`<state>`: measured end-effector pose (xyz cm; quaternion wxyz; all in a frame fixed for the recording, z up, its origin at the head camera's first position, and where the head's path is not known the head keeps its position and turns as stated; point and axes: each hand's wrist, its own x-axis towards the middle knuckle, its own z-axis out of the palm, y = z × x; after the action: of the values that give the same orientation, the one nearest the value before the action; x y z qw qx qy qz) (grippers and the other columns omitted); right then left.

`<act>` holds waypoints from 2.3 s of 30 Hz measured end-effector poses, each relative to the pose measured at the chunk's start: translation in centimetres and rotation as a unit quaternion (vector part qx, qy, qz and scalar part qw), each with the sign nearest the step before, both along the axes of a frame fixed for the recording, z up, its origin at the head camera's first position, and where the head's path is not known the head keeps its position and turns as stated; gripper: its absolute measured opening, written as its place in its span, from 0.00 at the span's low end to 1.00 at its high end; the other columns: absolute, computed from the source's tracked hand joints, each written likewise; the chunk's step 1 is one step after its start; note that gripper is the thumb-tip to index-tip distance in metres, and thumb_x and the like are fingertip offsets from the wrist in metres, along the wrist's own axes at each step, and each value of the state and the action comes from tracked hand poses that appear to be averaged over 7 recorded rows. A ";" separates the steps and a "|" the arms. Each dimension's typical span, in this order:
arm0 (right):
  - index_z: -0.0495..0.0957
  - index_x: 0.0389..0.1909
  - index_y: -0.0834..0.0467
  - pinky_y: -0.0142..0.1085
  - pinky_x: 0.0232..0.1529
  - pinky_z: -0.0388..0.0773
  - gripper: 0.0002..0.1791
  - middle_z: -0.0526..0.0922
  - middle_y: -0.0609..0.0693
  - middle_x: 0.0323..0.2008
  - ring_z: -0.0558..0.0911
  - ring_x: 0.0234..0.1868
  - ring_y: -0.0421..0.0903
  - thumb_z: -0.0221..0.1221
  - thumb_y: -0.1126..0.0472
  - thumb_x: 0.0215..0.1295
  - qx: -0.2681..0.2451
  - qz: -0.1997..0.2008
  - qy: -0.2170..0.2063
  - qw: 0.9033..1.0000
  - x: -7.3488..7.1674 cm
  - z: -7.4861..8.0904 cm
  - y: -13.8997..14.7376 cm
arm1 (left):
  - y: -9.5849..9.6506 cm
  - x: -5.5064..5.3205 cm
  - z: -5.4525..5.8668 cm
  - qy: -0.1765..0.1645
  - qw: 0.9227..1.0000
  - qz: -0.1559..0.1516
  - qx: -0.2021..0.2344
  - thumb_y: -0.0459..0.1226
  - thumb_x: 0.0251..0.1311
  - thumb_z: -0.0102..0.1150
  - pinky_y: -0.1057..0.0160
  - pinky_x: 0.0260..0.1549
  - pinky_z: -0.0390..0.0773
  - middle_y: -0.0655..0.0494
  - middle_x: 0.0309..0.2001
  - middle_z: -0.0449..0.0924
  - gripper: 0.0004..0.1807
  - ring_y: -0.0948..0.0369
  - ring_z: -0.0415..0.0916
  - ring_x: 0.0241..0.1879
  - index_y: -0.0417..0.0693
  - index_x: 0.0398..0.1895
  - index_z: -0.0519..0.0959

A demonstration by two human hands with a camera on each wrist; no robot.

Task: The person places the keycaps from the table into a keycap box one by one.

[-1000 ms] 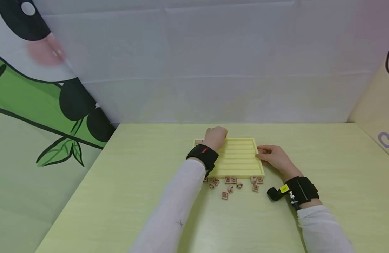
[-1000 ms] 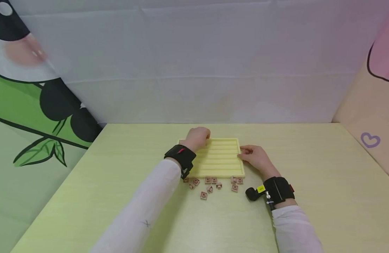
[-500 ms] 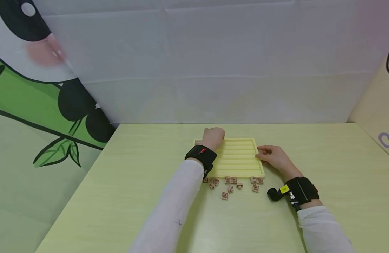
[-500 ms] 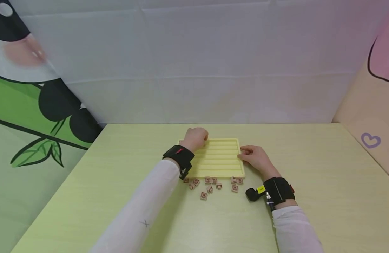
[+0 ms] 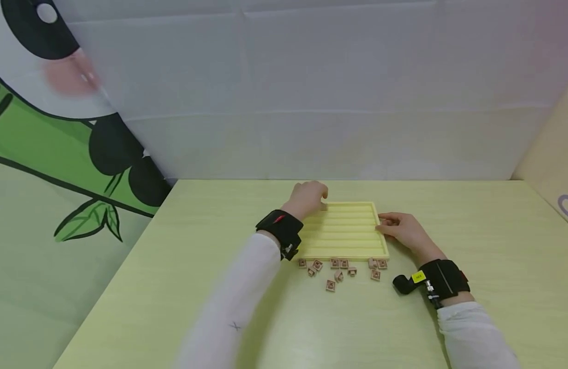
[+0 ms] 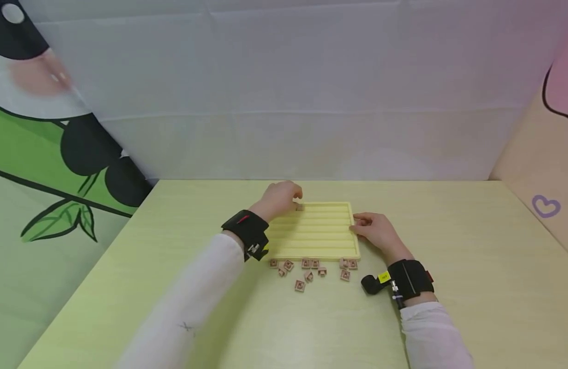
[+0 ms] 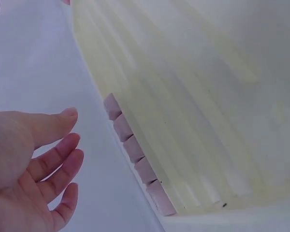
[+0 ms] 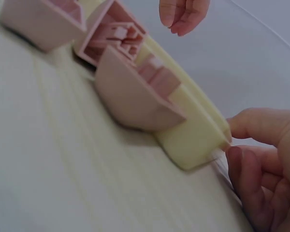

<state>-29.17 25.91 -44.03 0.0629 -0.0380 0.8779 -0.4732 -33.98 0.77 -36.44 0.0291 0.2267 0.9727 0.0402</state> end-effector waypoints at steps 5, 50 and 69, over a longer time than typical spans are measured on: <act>0.66 0.62 0.72 0.27 0.29 0.73 0.29 0.78 0.58 0.40 0.73 0.29 0.37 0.59 0.61 0.64 -0.006 -0.002 -0.002 1.000 0.0 0.0 0.0 | -1.6 0.8 0.6 -0.014 1.000 -0.002 0.016 0.42 0.64 0.57 0.56 0.52 0.72 0.53 0.52 0.79 0.16 0.55 0.76 0.50 0.48 0.53 0.78; 0.67 0.61 0.72 0.27 0.28 0.74 0.28 0.76 0.54 0.37 0.72 0.29 0.38 0.59 0.61 0.63 -0.007 0.000 0.004 1.000 -0.3 -0.6 0.4 | -3.1 12.5 -2.6 -0.031 0.992 -0.117 0.020 0.39 0.55 0.66 0.70 0.26 0.67 0.63 0.25 0.75 0.07 0.67 0.66 0.23 0.50 0.27 0.77; 0.66 0.61 0.72 0.28 0.28 0.73 0.29 0.75 0.55 0.36 0.72 0.27 0.38 0.59 0.60 0.64 0.008 0.000 -0.002 1.000 0.6 0.7 0.2 | -3.7 12.9 -1.5 -0.070 0.988 -0.134 0.020 0.29 0.57 0.61 0.70 0.33 0.71 0.60 0.32 0.77 0.08 0.66 0.68 0.30 0.48 0.35 0.75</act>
<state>-28.61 26.09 -43.31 0.0653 -0.0363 0.8814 -0.4663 -21.11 -2.93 -37.93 0.0978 0.3521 0.9281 0.0709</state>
